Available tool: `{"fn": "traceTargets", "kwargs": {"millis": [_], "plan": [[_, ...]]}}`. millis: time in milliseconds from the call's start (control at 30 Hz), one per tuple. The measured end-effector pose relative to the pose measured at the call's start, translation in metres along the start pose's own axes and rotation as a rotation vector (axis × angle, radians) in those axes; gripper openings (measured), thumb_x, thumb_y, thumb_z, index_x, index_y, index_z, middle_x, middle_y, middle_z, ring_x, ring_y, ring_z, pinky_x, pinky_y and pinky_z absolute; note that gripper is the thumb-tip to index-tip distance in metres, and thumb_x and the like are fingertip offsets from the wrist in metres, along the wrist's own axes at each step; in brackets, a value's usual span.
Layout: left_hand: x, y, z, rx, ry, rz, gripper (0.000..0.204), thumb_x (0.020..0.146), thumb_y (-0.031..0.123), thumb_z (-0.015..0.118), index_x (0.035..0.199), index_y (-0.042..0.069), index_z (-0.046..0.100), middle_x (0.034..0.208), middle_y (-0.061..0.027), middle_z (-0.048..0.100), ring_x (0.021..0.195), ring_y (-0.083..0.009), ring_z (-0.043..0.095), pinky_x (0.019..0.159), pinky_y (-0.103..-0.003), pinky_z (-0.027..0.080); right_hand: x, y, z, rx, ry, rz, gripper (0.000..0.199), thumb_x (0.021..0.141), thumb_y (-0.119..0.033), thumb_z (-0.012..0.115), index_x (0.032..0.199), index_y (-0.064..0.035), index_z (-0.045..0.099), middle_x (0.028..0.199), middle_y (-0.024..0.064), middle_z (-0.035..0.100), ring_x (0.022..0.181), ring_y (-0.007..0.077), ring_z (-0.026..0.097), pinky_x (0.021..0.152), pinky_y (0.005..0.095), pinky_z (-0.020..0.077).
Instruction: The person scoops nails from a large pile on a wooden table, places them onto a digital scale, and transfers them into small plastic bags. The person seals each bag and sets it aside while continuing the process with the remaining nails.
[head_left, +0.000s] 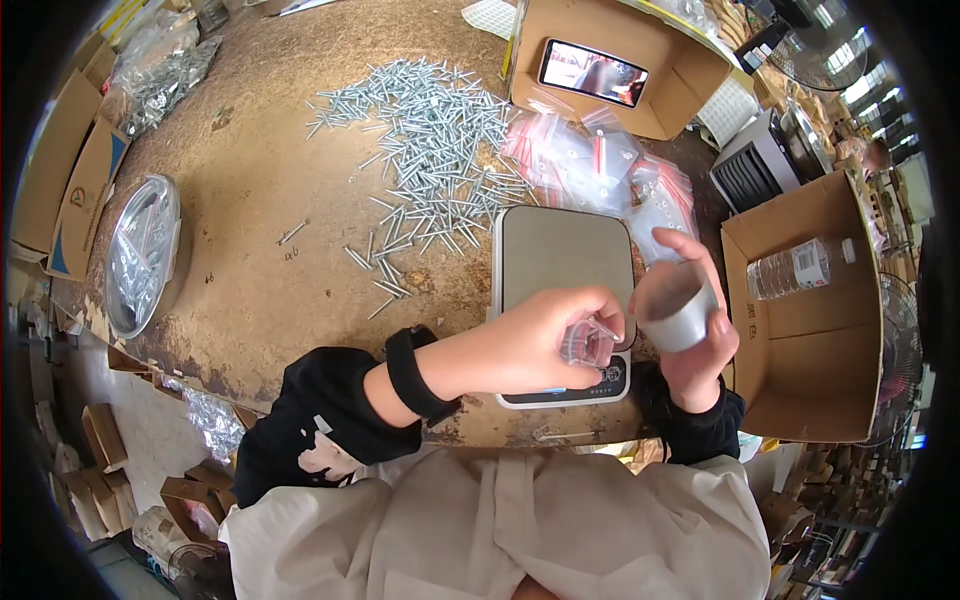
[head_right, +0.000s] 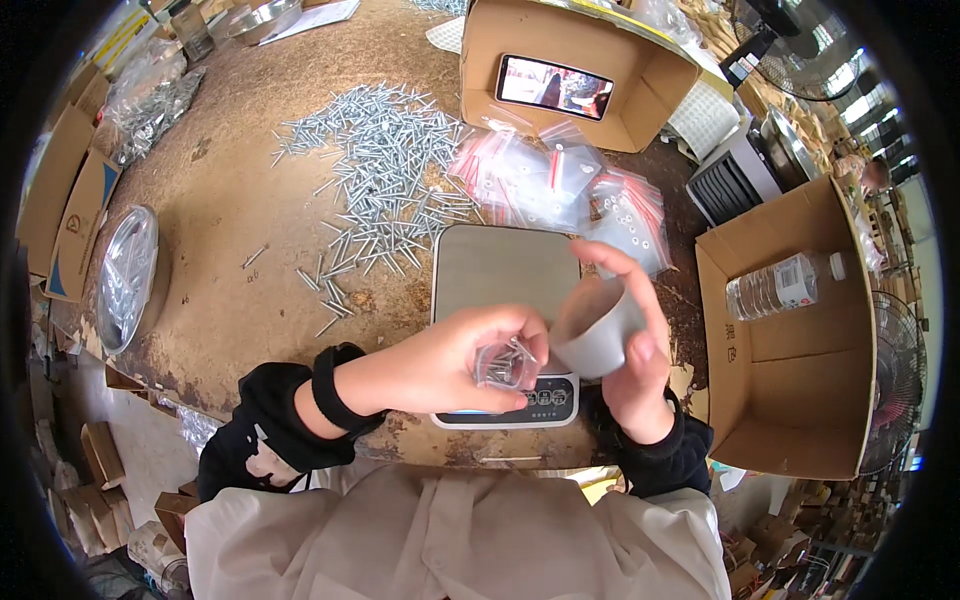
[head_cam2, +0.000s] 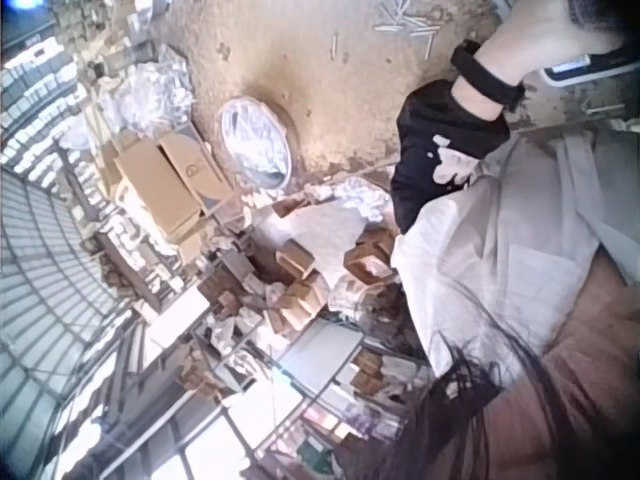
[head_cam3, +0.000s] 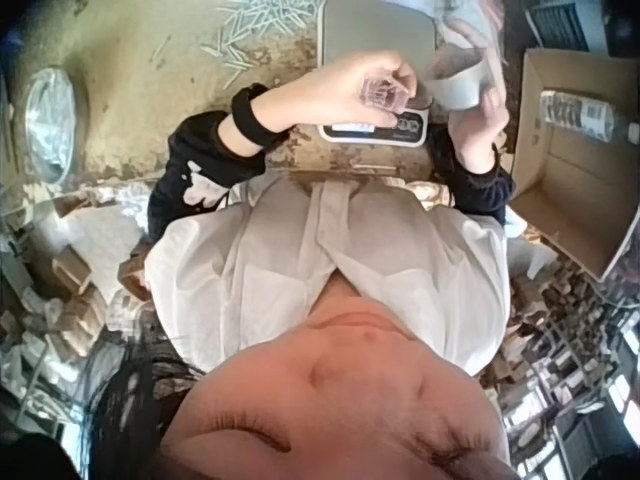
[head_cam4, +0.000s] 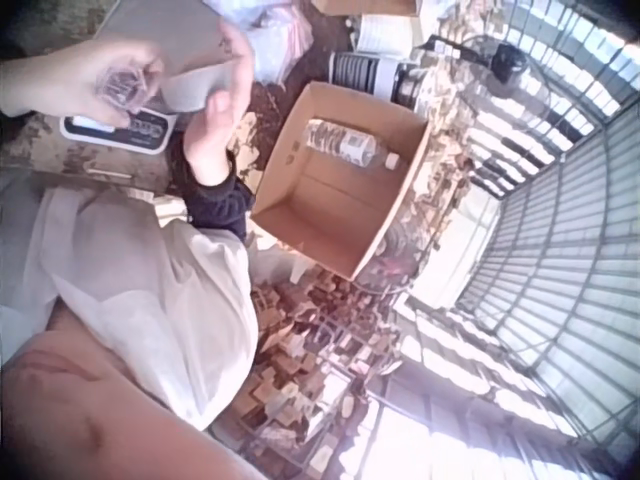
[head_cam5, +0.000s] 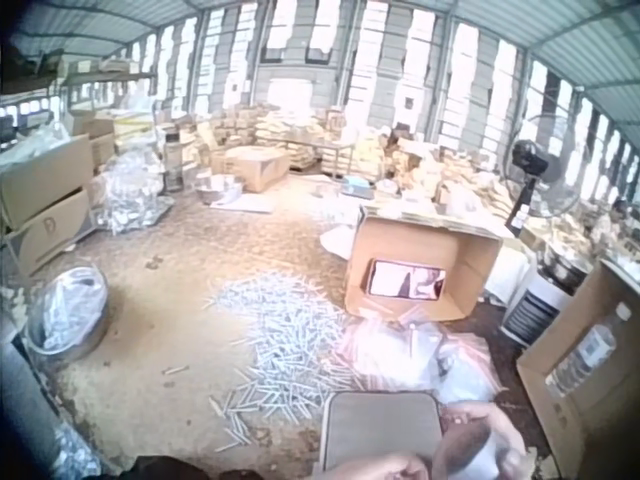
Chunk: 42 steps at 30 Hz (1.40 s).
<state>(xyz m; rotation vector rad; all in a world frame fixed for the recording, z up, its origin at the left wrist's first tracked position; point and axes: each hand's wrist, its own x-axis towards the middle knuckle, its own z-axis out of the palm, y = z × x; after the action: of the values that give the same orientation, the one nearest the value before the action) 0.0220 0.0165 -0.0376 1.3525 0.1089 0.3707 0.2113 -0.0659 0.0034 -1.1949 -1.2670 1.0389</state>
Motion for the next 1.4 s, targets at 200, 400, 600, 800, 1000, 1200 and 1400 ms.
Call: {"fn": "traceTargets", "kwargs": {"millis": [200,400,600,800,1000,1200,1400], "plan": [[-0.003,0.003,-0.011,0.012,0.058,0.085,0.026,0.082,-0.004,0.068,0.1,0.004,0.052,0.094,-0.0004,0.054,0.089,-0.0097,0.054,0.082,-0.026,0.045,0.018,0.016,-0.009,-0.466,-0.008,-0.115,0.066,0.081,-0.024,0.069,0.136,0.0018,0.044,0.114,0.015,0.061,0.107,0.0255,0.06,0.096,0.0362,0.0434],[-0.006,0.004,-0.012,0.133,0.079,0.054,0.025,0.082,0.0,0.069,0.102,0.003,0.053,0.095,-0.0006,0.056,0.09,-0.0098,0.055,0.081,-0.026,0.046,0.018,-0.002,-0.002,-0.783,-0.077,-0.459,0.052,0.071,-0.016,0.077,0.118,-0.0011,0.059,0.125,0.018,0.057,0.119,0.0397,0.052,0.1,0.0468,0.041],[-0.007,0.005,-0.009,0.226,0.084,0.059,0.03,0.079,0.002,0.071,0.104,0.001,0.055,0.095,-0.0045,0.06,0.089,-0.014,0.059,0.081,-0.03,0.048,0.01,-0.007,0.011,-0.924,-0.139,-0.641,0.022,0.07,-0.017,0.078,0.088,-0.0069,0.07,0.116,0.0125,0.061,0.115,0.0387,0.054,0.093,0.0482,0.0447],[-0.006,-0.008,-0.007,0.139,0.08,0.129,0.048,0.079,0.0,0.071,0.122,0.003,0.048,0.094,-0.0051,0.059,0.088,-0.0141,0.058,0.081,-0.031,0.047,0.001,-0.011,0.007,-0.813,-0.093,-0.704,0.02,0.073,-0.02,0.077,0.089,-0.0095,0.073,0.108,0.0104,0.064,0.11,0.0371,0.056,0.09,0.0458,0.0469],[-0.006,-0.007,-0.007,0.04,0.072,0.142,0.059,0.079,-0.001,0.067,0.132,0.003,0.041,0.094,-0.0075,0.059,0.086,-0.0168,0.058,0.077,-0.033,0.047,0.005,-0.008,0.016,-0.905,-0.314,-0.512,0.026,0.078,-0.034,0.071,0.094,-0.0136,0.073,0.131,0.0125,0.055,0.128,0.0363,0.045,0.109,0.057,0.0296],[-0.007,-0.008,-0.006,0.167,0.085,0.264,0.049,0.086,0.005,0.067,0.13,0.002,0.046,0.107,-0.0119,0.058,0.094,-0.0223,0.057,0.082,-0.035,0.046,0.004,-0.004,0.009,-0.978,-0.233,-0.673,0.017,0.078,-0.029,0.073,0.082,-0.0131,0.069,0.122,0.0098,0.063,0.122,0.0341,0.052,0.112,0.0552,0.0257],[-0.014,0.023,-0.007,0.5,0.23,0.325,0.017,0.086,0.009,0.07,0.102,0.003,0.064,0.092,-0.009,0.063,0.08,-0.0251,0.062,0.068,-0.033,0.048,-0.003,-0.007,0.001,-0.795,-0.082,-0.696,0.011,0.082,-0.019,0.07,0.081,-0.0106,0.063,0.103,0.0114,0.069,0.093,0.0289,0.066,0.106,0.0536,0.0369]]}}
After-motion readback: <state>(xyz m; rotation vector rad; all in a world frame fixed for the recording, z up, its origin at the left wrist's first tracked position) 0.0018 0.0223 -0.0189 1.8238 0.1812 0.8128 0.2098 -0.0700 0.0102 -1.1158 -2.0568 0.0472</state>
